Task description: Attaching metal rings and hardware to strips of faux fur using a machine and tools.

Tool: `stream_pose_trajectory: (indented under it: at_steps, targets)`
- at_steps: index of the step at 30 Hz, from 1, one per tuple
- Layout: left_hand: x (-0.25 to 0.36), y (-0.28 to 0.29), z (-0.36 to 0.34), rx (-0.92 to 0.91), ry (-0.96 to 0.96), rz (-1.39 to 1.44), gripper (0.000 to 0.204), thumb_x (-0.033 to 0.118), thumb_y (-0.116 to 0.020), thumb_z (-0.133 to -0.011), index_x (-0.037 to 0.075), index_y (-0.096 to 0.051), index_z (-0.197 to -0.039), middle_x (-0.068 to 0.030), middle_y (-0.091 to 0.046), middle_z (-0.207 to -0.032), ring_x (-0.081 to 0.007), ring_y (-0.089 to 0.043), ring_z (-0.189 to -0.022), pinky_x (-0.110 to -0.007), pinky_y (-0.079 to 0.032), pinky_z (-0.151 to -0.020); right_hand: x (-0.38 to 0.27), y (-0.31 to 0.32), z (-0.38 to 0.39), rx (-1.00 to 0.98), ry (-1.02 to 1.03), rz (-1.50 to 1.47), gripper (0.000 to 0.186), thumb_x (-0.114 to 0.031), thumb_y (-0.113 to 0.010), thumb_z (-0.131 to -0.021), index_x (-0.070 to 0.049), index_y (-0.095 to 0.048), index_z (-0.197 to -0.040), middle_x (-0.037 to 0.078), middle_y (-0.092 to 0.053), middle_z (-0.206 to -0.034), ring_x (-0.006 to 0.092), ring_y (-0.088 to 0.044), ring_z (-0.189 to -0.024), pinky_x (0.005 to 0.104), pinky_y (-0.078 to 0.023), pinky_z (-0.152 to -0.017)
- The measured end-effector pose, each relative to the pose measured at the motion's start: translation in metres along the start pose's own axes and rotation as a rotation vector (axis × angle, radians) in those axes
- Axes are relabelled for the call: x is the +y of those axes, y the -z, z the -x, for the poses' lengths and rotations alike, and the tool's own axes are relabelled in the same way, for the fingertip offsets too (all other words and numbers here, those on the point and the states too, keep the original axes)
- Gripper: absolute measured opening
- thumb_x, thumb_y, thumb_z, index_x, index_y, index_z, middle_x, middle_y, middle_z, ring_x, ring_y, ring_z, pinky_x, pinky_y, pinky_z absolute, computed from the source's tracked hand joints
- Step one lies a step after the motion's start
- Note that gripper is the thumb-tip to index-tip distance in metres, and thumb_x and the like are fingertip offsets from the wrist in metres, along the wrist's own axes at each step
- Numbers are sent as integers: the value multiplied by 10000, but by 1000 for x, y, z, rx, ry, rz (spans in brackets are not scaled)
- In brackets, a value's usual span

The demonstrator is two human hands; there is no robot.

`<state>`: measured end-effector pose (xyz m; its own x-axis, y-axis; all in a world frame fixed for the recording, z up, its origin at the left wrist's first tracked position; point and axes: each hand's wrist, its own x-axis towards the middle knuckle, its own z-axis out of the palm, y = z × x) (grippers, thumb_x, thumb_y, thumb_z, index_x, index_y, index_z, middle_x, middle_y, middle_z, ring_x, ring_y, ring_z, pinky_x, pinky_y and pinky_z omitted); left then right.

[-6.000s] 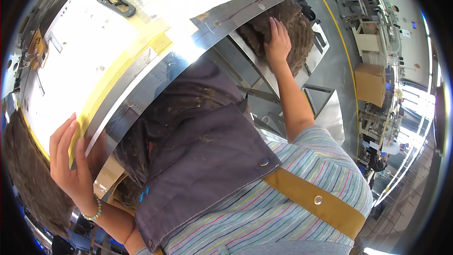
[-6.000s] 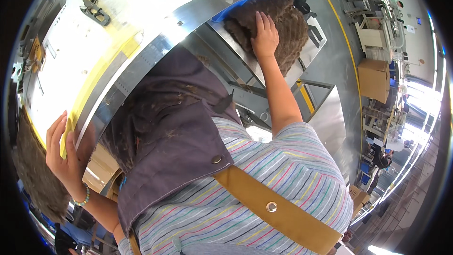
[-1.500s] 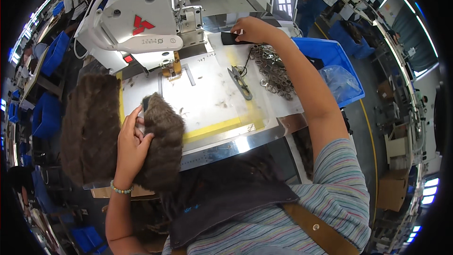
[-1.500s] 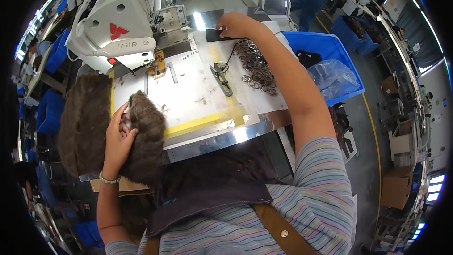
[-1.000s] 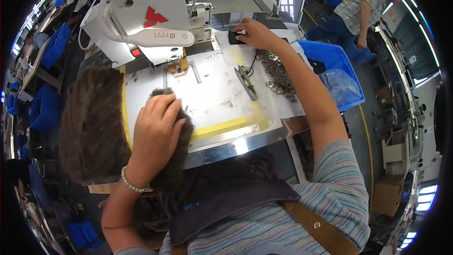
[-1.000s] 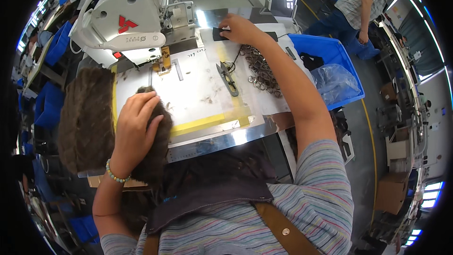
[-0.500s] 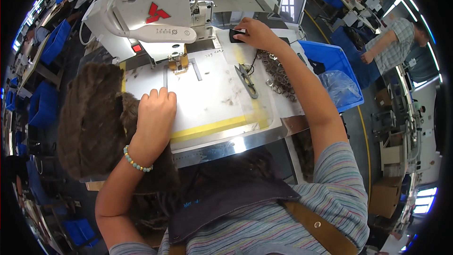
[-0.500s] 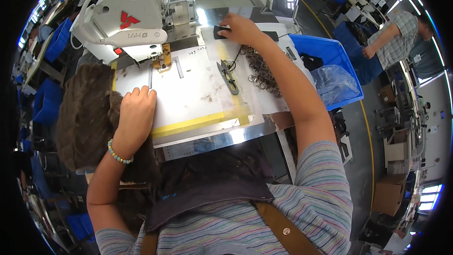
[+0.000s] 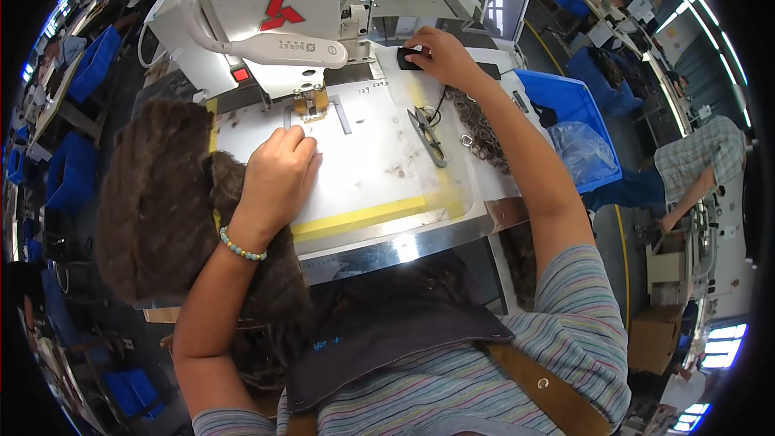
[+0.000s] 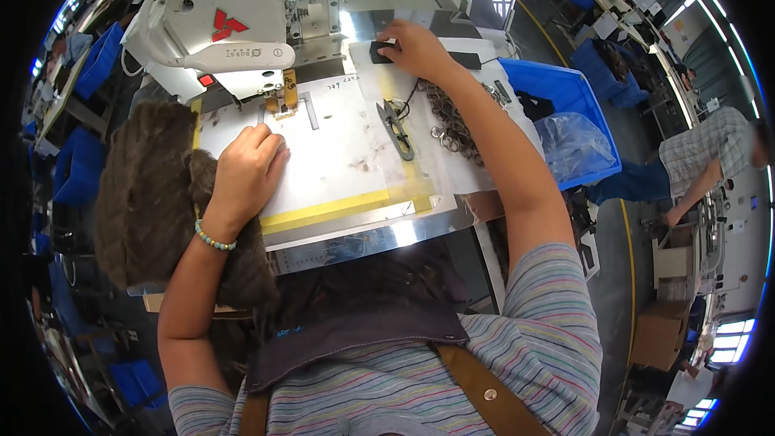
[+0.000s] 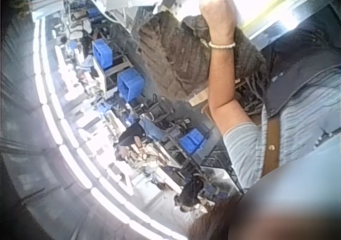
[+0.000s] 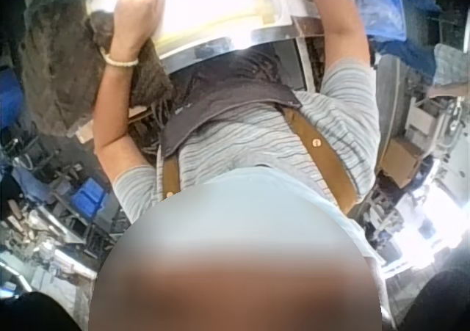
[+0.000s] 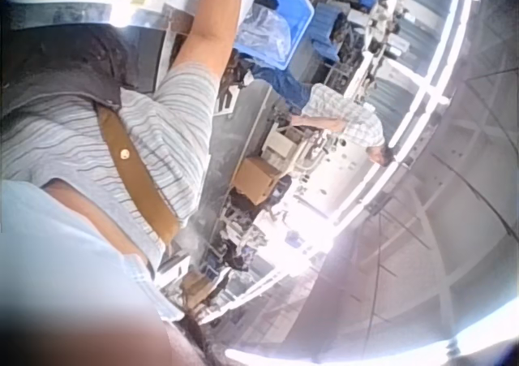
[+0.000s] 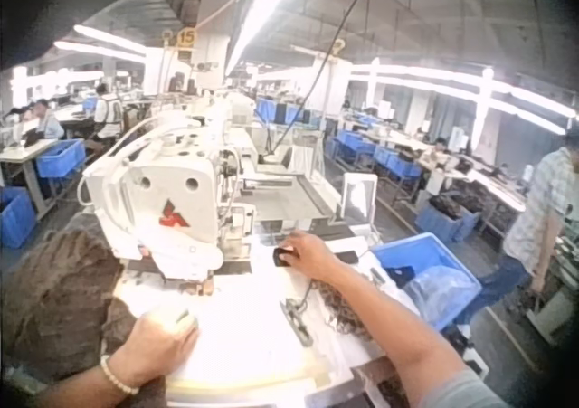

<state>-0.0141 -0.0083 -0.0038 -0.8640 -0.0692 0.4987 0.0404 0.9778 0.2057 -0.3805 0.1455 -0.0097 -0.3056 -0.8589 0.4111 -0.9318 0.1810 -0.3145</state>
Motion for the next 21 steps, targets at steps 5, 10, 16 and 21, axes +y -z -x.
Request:
stream_pose_trajectory:
  at_steps: [5,10,16,21]
  targets:
    - [1,2,-2,9,11,32,139,67,-771,-870,5,-684,-960,-126,-623,-943,-333,-634,-890,-438,-533,-776,19,-1,-12,-21,-150,-126,172,-145,-808,-913,-28,-776,-1034,106,-729,-986,248,-691,-838,364,-550,-778]
    - [-1,3,-1,-3,26,71,136,60,-764,-877,-3,-686,-968,-138,-619,-943,-341,-634,-894,-446,-530,-789,28,-3,-17,-53,-29,-150,172,-143,-787,-898,-9,-776,-1005,133,-750,-981,285,-708,-834,385,-558,-779]
    - [-2,3,0,4,35,70,144,62,-765,-878,-8,-689,-979,-140,-622,-954,-343,-640,-907,-443,-528,-793,17,-6,-15,8,14,-35,177,-146,-730,-895,5,-777,-975,151,-742,-982,315,-728,-830,411,-566,-768]
    - [-2,3,-1,-11,42,75,151,64,-768,-877,-5,-688,-985,-139,-623,-958,-342,-641,-910,-445,-528,-795,12,-4,-10,103,-3,-24,196,-147,-730,-881,-13,-800,-1006,134,-739,-982,320,-724,-828,412,-564,-767]
